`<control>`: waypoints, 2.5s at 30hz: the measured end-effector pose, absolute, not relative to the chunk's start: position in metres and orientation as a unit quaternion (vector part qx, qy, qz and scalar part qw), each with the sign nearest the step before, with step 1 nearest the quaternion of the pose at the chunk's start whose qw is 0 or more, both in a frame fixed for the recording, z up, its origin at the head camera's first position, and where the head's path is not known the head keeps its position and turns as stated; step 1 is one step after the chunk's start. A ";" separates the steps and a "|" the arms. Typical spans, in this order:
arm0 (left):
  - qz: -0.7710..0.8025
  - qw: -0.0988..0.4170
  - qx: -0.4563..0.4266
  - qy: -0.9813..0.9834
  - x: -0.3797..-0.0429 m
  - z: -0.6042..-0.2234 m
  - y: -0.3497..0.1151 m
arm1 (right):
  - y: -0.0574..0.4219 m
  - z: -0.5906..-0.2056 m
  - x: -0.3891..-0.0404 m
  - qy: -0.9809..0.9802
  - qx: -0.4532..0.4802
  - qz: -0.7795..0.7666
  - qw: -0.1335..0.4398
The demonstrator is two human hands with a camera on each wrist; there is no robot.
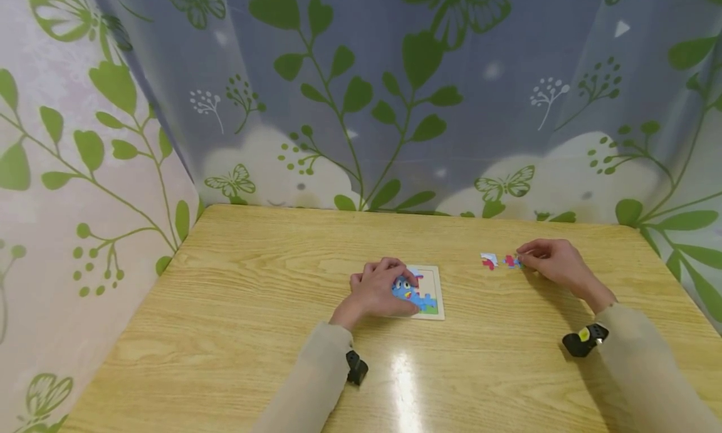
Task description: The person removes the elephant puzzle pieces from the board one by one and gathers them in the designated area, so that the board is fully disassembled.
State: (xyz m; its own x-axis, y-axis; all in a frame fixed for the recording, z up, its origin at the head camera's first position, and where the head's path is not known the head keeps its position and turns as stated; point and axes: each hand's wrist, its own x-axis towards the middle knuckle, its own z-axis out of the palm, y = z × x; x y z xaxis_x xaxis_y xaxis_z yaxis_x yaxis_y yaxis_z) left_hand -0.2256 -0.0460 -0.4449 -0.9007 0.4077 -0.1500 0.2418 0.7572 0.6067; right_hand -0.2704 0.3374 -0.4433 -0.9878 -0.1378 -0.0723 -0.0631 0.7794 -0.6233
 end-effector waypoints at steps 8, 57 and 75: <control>0.304 0.137 0.174 0.927 -0.226 -0.446 -0.045 | 0.340 -0.442 -0.267 0.935 -0.052 -0.346 0.064; 0.299 0.133 0.176 0.928 -0.223 -0.445 -0.044 | 0.258 -0.434 -0.217 0.906 -0.206 -0.368 0.040; 0.299 0.131 0.171 0.930 -0.224 -0.446 -0.044 | 0.225 -0.439 -0.219 0.897 -0.236 -0.364 0.082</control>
